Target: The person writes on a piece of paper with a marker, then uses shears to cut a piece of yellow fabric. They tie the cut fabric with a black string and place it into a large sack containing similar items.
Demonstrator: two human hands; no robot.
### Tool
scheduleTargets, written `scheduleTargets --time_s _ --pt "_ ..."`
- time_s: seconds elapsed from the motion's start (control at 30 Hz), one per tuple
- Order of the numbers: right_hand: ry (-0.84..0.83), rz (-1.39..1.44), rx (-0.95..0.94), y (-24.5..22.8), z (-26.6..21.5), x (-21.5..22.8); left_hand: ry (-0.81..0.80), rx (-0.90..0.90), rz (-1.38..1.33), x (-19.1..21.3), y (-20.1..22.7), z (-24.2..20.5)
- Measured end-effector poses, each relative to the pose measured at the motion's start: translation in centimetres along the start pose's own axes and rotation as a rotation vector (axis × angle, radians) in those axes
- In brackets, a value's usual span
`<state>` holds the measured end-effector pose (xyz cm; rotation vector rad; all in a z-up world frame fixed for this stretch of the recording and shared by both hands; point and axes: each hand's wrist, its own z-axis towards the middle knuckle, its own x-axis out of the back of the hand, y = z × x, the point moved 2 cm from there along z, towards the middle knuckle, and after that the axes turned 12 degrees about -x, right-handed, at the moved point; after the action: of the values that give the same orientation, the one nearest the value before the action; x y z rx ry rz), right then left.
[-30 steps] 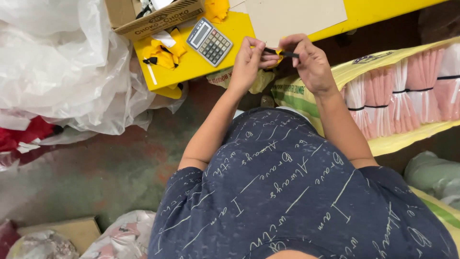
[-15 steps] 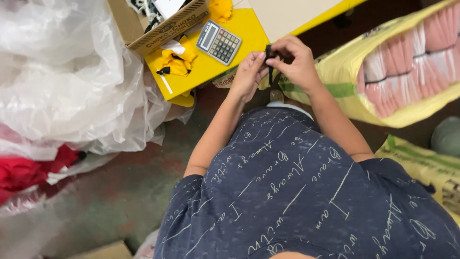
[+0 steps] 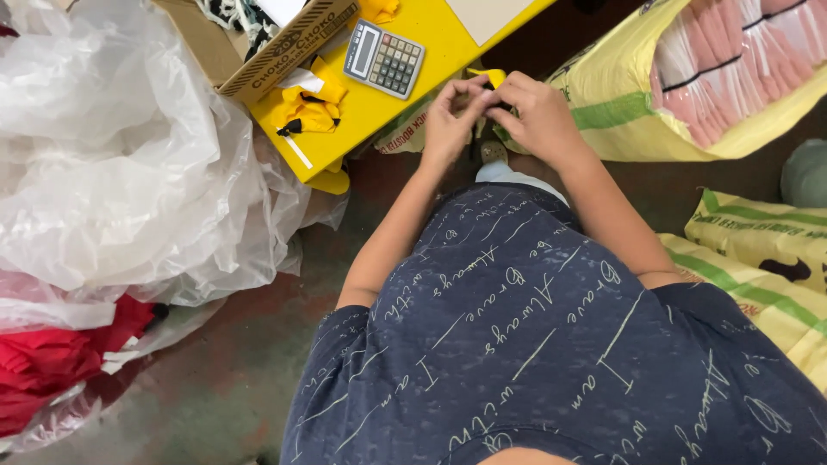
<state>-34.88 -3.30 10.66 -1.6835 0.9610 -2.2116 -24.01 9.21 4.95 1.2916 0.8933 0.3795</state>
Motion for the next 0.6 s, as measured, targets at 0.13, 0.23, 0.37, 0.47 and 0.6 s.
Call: scheduleTargets --time_s 0.13,0.23,0.37,0.47,0.6 --pt "-0.093 0.267 -0.122 -0.9 -0.8 0.9 -0.02 -0.022 -0.012 1.8 -0.4 0.0" --pt "-0.034 0.549 -0.334 -0.1 -1.5 0.2 -0.108 0.026 -0.089 2.8 -3.8 -0.1" --pt "0.016 0.828 -0.481 2.6 -2.8 -2.2 -0.25 -0.049 -0.088 0.2 -1.7 -1.7" --pt "0.037 0.908 -0.555 2.9 -3.8 -2.9 -0.238 -0.088 0.135 -1.3 0.6 -2.6" --pt "0.051 1.049 -0.665 3.0 -4.9 -3.7 -0.194 -0.214 0.31 -2.4 2.8 -3.4"
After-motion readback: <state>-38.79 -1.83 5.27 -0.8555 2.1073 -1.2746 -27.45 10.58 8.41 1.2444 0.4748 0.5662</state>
